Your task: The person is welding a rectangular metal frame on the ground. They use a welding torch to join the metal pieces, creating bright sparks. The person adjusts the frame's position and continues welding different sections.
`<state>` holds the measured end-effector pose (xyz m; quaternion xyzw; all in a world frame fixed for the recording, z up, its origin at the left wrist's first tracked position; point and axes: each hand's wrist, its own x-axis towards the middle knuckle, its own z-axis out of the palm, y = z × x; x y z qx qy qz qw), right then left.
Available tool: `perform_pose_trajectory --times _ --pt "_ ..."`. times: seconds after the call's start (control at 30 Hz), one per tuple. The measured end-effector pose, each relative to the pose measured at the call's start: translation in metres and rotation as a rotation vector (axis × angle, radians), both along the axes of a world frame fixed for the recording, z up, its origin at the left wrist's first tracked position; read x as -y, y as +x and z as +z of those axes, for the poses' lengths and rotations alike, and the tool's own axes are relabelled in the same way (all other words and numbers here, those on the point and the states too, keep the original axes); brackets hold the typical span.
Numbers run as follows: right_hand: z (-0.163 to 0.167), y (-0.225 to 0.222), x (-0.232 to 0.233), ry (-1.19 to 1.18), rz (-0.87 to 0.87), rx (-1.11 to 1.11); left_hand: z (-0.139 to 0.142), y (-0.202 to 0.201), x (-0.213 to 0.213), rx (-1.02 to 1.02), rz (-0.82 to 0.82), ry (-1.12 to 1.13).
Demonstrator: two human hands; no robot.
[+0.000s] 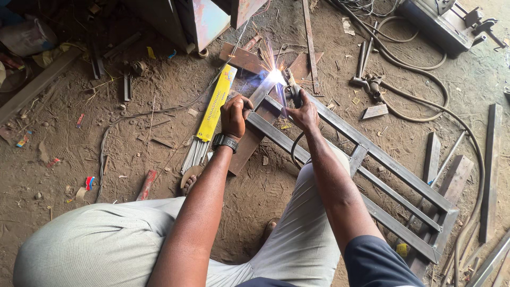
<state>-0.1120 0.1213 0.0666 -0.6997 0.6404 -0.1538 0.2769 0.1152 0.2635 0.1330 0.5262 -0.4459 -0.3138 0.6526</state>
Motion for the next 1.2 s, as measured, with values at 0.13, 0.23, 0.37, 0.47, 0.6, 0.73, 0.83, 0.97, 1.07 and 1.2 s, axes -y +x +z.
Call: perform_pose_trajectory --times 0.13,0.23,0.37,0.47,0.6,0.73,0.83,0.97,1.07,1.2 --pt "0.002 -0.001 -0.002 0.026 -0.011 -0.045 0.002 -0.001 -0.001 0.003 0.005 -0.004" --pt "0.0 -0.003 -0.004 0.008 0.0 -0.044 0.003 -0.002 -0.002 0.0 -0.001 -0.005" --pt "-0.001 -0.003 -0.006 -0.154 0.048 0.052 0.006 -0.005 -0.004 -0.016 0.015 -0.007" --pt "0.001 -0.006 -0.004 -0.004 -0.007 0.047 0.007 -0.004 -0.004 -0.005 -0.001 0.014" --pt "0.005 -0.008 -0.006 0.059 -0.023 0.004 0.006 -0.005 -0.004 -0.018 -0.002 0.009" --pt "0.003 -0.007 -0.006 -0.026 0.007 0.002 0.004 -0.005 -0.003 -0.029 -0.014 0.001" --pt "0.0 -0.007 -0.005 0.054 -0.024 0.007 0.002 -0.004 -0.002 -0.038 -0.011 0.002" --pt "-0.003 -0.006 -0.003 0.032 -0.006 -0.017 0.001 -0.003 -0.002 -0.036 -0.012 -0.003" --pt "-0.005 -0.006 -0.002 0.008 0.005 -0.023 0.001 -0.003 -0.001 -0.028 -0.008 0.0" --pt "-0.005 -0.007 -0.002 0.031 -0.006 -0.027 0.001 -0.003 -0.001 -0.012 -0.004 -0.001"
